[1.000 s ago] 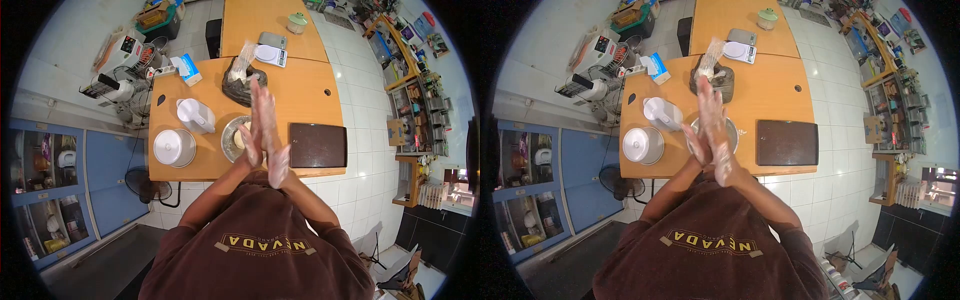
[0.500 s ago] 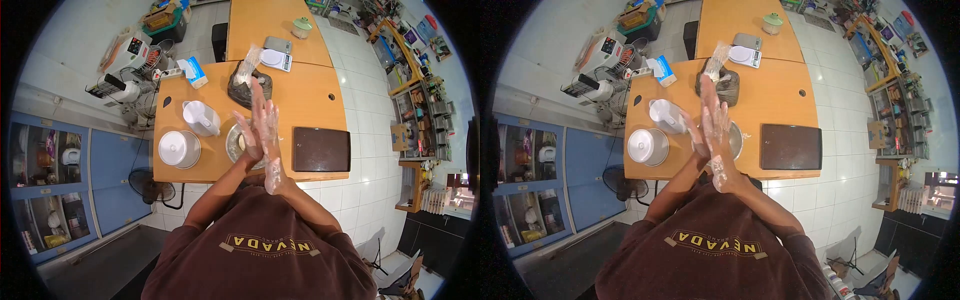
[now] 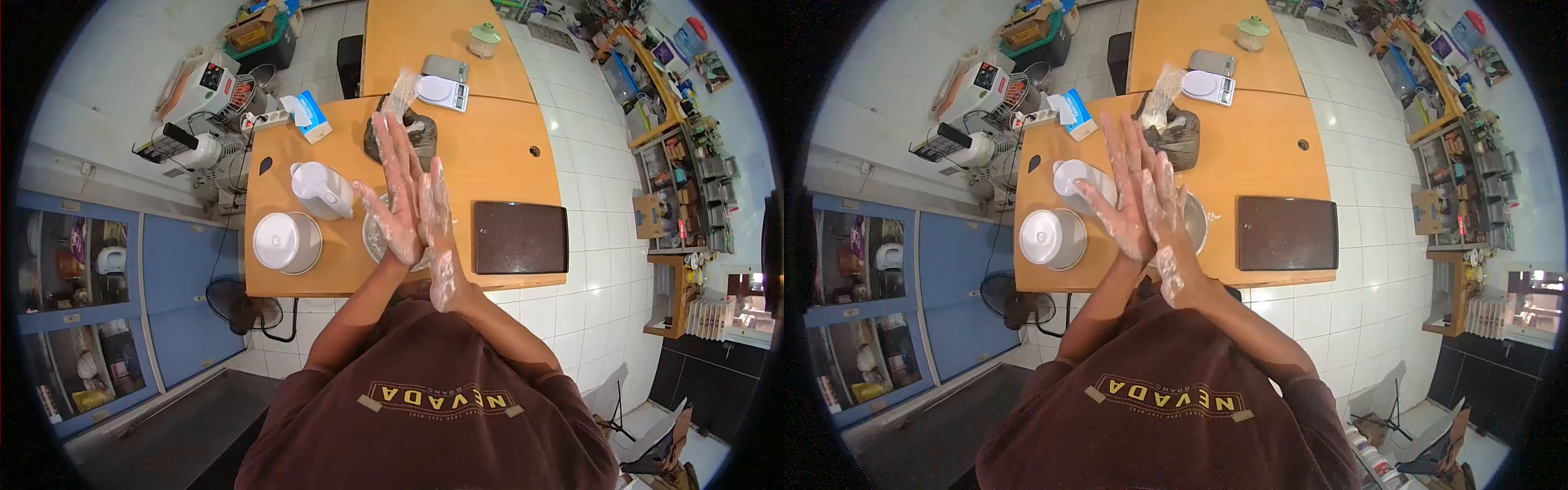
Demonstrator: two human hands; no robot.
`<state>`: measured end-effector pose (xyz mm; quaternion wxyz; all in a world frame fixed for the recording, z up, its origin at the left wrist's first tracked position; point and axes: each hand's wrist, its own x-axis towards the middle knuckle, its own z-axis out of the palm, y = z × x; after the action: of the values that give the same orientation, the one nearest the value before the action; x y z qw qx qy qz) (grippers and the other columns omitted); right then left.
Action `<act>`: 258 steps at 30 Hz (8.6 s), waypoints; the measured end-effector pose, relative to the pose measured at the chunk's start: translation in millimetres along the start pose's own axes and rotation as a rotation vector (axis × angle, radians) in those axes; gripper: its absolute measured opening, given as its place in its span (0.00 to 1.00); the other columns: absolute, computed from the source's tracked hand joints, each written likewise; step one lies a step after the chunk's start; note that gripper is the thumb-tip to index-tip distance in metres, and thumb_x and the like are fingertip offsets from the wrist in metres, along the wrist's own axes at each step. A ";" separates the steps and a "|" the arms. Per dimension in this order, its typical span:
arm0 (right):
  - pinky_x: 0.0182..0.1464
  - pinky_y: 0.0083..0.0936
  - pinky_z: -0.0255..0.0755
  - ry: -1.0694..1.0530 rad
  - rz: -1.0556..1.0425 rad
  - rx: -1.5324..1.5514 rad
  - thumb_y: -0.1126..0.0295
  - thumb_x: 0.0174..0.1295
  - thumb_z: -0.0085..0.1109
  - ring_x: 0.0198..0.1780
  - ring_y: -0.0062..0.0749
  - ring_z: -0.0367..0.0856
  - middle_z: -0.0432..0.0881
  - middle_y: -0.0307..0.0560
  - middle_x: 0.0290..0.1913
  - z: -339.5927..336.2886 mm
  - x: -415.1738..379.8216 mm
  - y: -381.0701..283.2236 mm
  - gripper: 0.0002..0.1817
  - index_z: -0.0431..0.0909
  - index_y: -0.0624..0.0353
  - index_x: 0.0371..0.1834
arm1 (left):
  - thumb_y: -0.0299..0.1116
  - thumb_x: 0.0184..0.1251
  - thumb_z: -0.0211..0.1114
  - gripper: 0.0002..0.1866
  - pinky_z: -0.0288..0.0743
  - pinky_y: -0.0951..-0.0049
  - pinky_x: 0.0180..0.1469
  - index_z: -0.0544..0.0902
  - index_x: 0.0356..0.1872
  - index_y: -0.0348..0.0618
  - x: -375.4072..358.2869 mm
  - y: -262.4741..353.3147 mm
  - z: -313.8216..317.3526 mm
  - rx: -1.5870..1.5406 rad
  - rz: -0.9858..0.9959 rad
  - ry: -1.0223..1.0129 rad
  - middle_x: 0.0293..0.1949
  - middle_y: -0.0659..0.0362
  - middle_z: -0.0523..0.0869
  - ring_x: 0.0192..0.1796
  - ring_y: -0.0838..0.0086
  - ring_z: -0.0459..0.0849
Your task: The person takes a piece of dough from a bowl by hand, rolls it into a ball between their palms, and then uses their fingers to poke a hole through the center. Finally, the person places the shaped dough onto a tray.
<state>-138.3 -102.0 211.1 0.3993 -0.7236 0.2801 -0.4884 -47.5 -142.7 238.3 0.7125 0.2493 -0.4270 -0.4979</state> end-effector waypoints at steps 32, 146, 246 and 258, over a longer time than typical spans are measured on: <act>0.84 0.55 0.14 -0.012 0.039 -0.052 0.32 0.78 0.29 0.91 0.55 0.26 0.36 0.56 0.92 -15.4 24.7 -28.3 0.50 0.43 0.60 0.90 | 0.88 0.65 0.18 0.62 0.26 0.47 0.86 0.34 0.89 0.49 -34.9 -26.4 -4.9 0.090 -0.135 -0.048 0.90 0.61 0.29 0.90 0.58 0.29; 0.87 0.46 0.25 0.205 0.227 0.235 0.26 0.76 0.10 0.91 0.45 0.31 0.36 0.51 0.92 -0.1 25.7 -34.5 0.54 0.37 0.59 0.91 | 0.83 0.70 0.13 0.61 0.22 0.58 0.86 0.34 0.88 0.39 -53.8 -15.9 -8.6 0.313 -0.057 -0.244 0.90 0.55 0.31 0.90 0.62 0.27; 0.86 0.50 0.17 0.028 -0.035 -0.197 0.47 0.75 0.56 0.91 0.48 0.26 0.29 0.60 0.91 -24.0 30.3 2.1 0.55 0.32 0.64 0.90 | 0.87 0.66 0.20 0.60 0.33 0.52 0.87 0.32 0.89 0.55 -42.8 -11.9 0.4 0.252 -0.081 -0.173 0.90 0.66 0.29 0.90 0.61 0.29; 0.84 0.59 0.16 -0.116 0.042 -0.290 0.45 0.84 0.28 0.90 0.64 0.25 0.34 0.63 0.91 -13.0 11.8 -13.2 0.41 0.41 0.61 0.90 | 0.77 0.78 0.38 0.51 0.42 0.57 0.88 0.48 0.89 0.50 -33.1 -16.6 -11.6 -0.593 -0.422 0.051 0.89 0.64 0.48 0.89 0.64 0.47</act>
<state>-145.8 -108.4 230.7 0.3164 -0.7947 0.3392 -0.3916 -50.4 -119.2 207.5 0.6457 0.1270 -0.1853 -0.7298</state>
